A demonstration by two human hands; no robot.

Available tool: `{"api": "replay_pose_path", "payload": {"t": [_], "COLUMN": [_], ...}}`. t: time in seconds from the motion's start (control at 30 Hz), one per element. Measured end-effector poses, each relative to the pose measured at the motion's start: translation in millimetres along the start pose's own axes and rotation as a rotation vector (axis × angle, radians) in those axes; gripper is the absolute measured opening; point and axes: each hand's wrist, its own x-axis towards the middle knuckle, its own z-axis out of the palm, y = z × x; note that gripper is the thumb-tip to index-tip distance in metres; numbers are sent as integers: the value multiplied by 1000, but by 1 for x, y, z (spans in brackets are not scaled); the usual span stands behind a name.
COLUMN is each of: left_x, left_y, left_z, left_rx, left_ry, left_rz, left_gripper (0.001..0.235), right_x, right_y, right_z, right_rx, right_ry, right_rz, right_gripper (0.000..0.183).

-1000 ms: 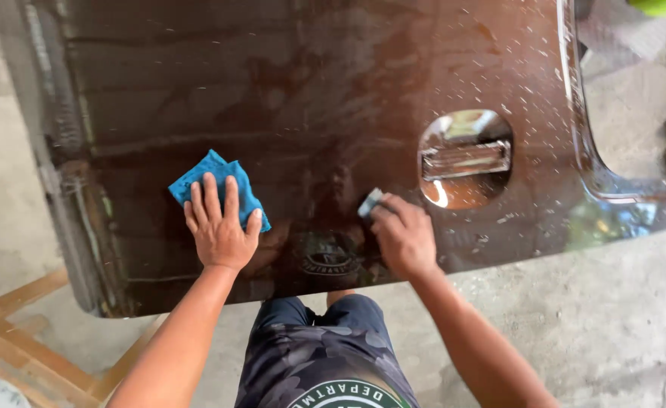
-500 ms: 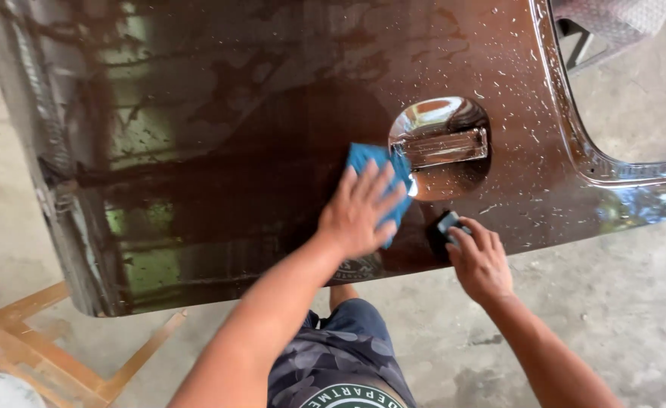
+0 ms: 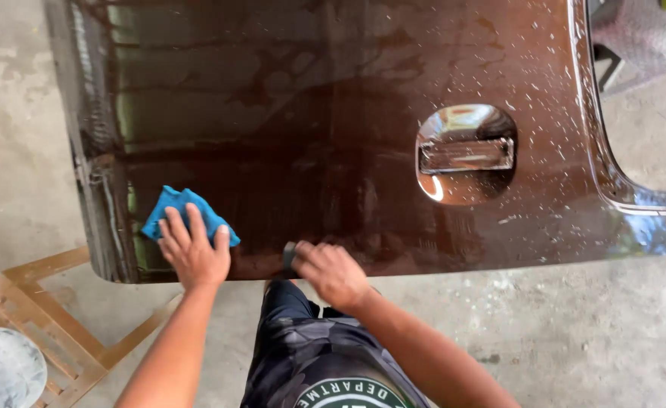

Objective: Wet sanding a car door panel using a sanding block and a microfiber cloth.

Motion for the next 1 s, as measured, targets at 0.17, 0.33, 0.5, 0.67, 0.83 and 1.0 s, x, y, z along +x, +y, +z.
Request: {"api": "replay_pose_path", "payload": {"t": [0.17, 0.33, 0.5, 0.67, 0.83, 1.0], "left_x": [-14, -8, 22, 80, 117, 114], "left_y": [-4, -25, -56, -116, -151, -157], "left_z": [-19, -36, -29, -30, -34, -47], "left_rx": [-5, -45, -109, -96, -144, -93], "left_ry": [-66, -172, -214, -201, -217, -328], "left_rz": [130, 307, 388, 479, 639, 700], "left_gripper": [76, 79, 84, 80, 78, 81], "right_x": [18, 2, 104, 115, 71, 116], "right_y": [30, 59, -50, -88, -55, -106], "right_z": [-77, -79, -8, 73, 65, 156], "right_rx": [-126, -590, -146, -190, -541, -504], "right_ry": [-30, 543, 236, 73, 666, 562], "right_rz": [237, 556, 288, 209, 738, 742], "right_gripper": [32, 30, 32, 35, 30, 38]}}
